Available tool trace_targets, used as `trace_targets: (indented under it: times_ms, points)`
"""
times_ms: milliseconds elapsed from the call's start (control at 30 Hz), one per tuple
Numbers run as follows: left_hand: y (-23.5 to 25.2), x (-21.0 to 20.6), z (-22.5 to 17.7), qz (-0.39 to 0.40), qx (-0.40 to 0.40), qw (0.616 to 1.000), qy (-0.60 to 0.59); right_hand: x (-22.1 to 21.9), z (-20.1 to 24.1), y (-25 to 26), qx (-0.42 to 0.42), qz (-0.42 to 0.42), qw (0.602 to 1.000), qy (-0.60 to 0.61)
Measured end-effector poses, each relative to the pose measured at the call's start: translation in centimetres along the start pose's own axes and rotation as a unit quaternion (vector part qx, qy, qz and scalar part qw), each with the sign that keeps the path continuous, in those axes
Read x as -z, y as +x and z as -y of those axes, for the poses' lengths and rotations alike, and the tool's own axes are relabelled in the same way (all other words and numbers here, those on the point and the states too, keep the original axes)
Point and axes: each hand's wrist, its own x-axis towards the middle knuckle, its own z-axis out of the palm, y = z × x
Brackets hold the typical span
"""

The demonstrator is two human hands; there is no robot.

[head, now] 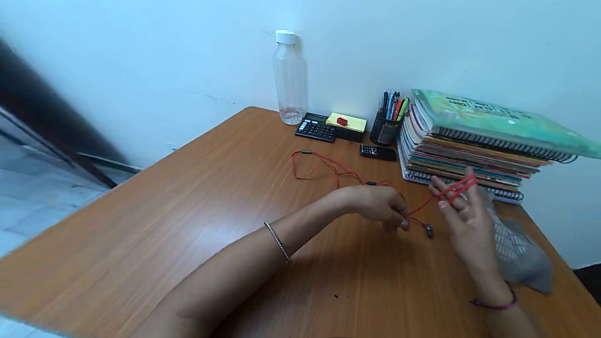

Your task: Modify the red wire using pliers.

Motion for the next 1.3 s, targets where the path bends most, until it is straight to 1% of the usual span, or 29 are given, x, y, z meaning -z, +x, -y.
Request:
trace_targets:
  times_ms: [67, 133, 167, 233, 300, 367, 433, 467, 567, 633, 700, 733, 767, 800, 867, 933, 1000, 1033, 1133, 1167, 1233, 1267, 1300]
  points:
    - [-0.6, 0.5, -0.9, 0.018, 0.021, 0.999, 0.015, -0.1, -0.9, -0.1, 0.08, 0.004, 0.985, -0.155]
    - [-1.4, 1.1, -2.0, -0.005, 0.045, 0.998, 0.044, -0.4, -1.7, -0.2, 0.146, 0.013, 0.959, -0.244]
    - [-1.9, 1.4, -2.4, -0.037, 0.053, 0.995, 0.07, -0.4, -1.9, -0.3, 0.156, 0.029, 0.952, -0.261]
    - [-2.7, 2.1, -2.9, -0.105, 0.065, 0.986, 0.114, -0.6, -1.8, -0.6, 0.145, 0.071, 0.949, -0.271]
    - [-3.2, 2.6, -2.5, -0.153, 0.041, 0.975, 0.153, -0.7, -1.2, -0.9, 0.117, 0.133, 0.952, -0.249]
    - [-3.4, 2.9, -1.8, -0.182, -0.002, 0.959, 0.217, -0.5, 0.1, -1.0, 0.033, 0.219, 0.956, -0.195]
    - [-3.7, 3.2, -1.6, -0.185, -0.011, 0.946, 0.267, -0.2, 0.6, -0.7, -0.04, 0.3, 0.947, -0.105]
    - [-3.7, 3.4, -1.4, -0.187, -0.017, 0.942, 0.28, 0.1, 0.7, -0.5, -0.059, 0.333, 0.94, -0.053]
    - [-3.7, 4.0, -0.4, -0.208, -0.063, 0.937, 0.274, 0.7, 0.5, -0.1, -0.087, 0.413, 0.902, 0.088]
    - [-3.4, 4.1, 0.2, -0.212, -0.088, 0.943, 0.24, 0.9, 0.0, -0.2, -0.076, 0.439, 0.869, 0.217]
    - [-2.8, 3.9, 0.7, -0.194, -0.106, 0.956, 0.194, 1.0, 0.2, -0.3, -0.067, 0.448, 0.824, 0.339]
    - [-2.5, 3.7, 0.9, -0.174, -0.108, 0.964, 0.167, 0.9, 0.5, -0.3, -0.063, 0.435, 0.812, 0.384]
    - [-2.1, 3.4, 1.2, -0.148, -0.111, 0.973, 0.137, 0.9, 0.8, -0.3, -0.061, 0.413, 0.807, 0.417]
    - [-1.6, 3.0, 1.6, -0.119, -0.115, 0.981, 0.105, 0.9, 1.0, -0.3, -0.064, 0.38, 0.814, 0.435]
    - [-0.6, 2.0, 2.1, -0.064, -0.112, 0.991, 0.025, 1.0, 1.1, -0.2, -0.079, 0.294, 0.837, 0.454]
    - [0.2, 0.9, 2.2, -0.026, -0.069, 0.994, -0.077, 0.9, 1.0, -0.1, -0.095, 0.198, 0.863, 0.454]
    - [0.6, 0.1, 1.8, -0.008, -0.017, 0.989, -0.147, 0.7, 1.0, 0.1, -0.099, 0.112, 0.885, 0.441]
    - [0.8, -0.1, 1.7, -0.008, -0.005, 0.986, -0.165, 0.6, 1.0, 0.2, -0.1, 0.078, 0.898, 0.422]
    - [0.8, -0.5, 1.3, -0.036, 0.012, 0.982, -0.184, 0.4, 1.1, 0.2, -0.097, -0.003, 0.932, 0.348]
    - [0.8, -0.4, 1.2, -0.042, 0.019, 0.982, -0.185, 0.3, 1.0, 0.2, -0.085, -0.017, 0.949, 0.304]
    - [0.7, -0.2, 1.3, -0.036, 0.025, 0.983, -0.178, 0.1, 0.3, 0.2, -0.033, -0.026, 0.984, 0.171]
    - [0.6, 0.0, 1.2, -0.027, 0.029, 0.984, -0.172, 0.1, -0.2, 0.1, 0.005, -0.029, 0.996, 0.079]
    - [0.5, 0.2, 1.2, -0.018, 0.032, 0.986, -0.164, 0.1, -0.5, 0.1, 0.042, -0.034, 0.998, -0.017]
